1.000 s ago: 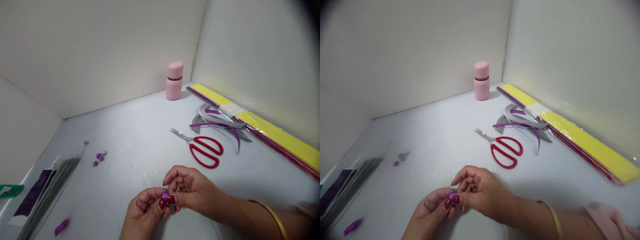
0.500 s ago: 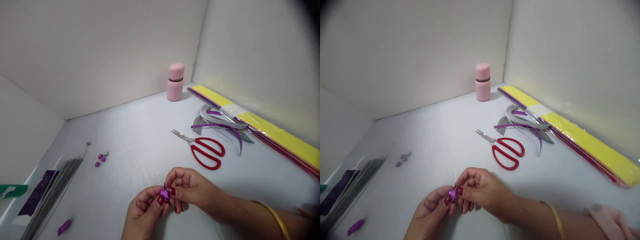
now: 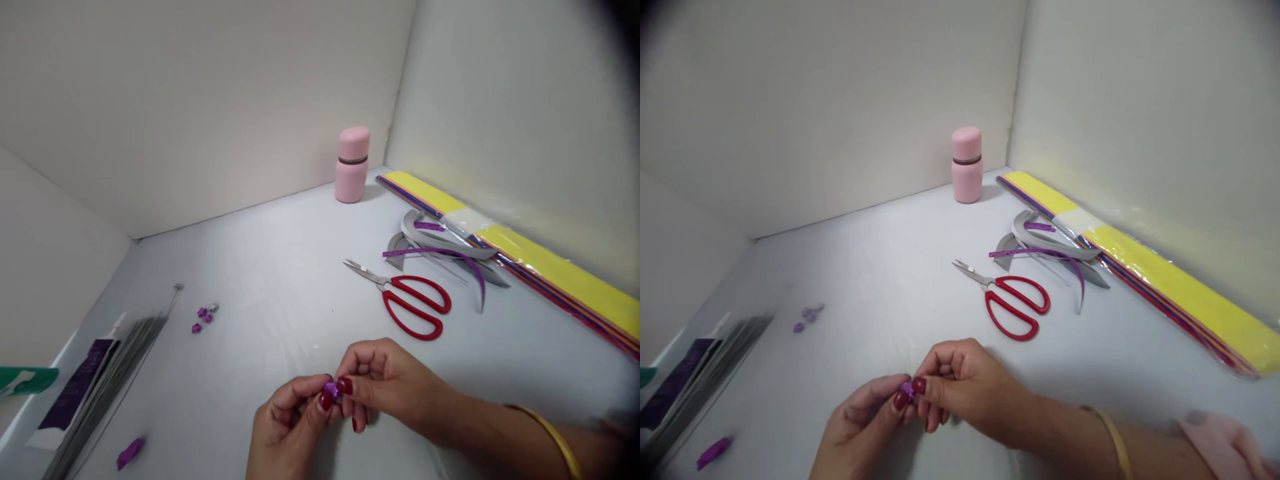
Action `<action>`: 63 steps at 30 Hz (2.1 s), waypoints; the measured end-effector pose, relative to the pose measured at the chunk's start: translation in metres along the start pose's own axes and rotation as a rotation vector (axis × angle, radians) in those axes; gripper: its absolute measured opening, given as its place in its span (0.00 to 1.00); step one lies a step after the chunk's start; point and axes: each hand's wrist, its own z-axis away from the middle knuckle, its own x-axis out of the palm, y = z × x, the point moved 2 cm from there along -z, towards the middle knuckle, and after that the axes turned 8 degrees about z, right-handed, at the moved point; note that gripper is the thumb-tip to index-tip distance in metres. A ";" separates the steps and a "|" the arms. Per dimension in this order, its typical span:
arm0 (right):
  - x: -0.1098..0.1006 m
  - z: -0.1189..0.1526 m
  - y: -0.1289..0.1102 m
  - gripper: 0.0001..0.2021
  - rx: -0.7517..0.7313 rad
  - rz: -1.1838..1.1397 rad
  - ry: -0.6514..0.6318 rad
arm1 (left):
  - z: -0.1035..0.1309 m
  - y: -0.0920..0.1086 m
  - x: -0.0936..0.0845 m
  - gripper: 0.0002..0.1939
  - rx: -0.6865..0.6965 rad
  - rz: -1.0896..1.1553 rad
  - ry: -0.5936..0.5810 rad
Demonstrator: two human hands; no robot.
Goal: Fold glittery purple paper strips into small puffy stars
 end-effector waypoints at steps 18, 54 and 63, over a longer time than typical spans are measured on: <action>-0.002 0.000 0.006 0.10 -0.014 0.056 0.001 | 0.001 -0.001 -0.001 0.09 0.016 -0.041 -0.026; 0.003 0.001 0.007 0.16 -0.121 0.154 -0.031 | 0.005 0.003 -0.008 0.07 0.567 -0.499 -0.182; 0.004 0.000 0.007 0.15 -0.077 0.173 0.031 | 0.007 0.003 -0.005 0.11 0.724 -0.637 -0.161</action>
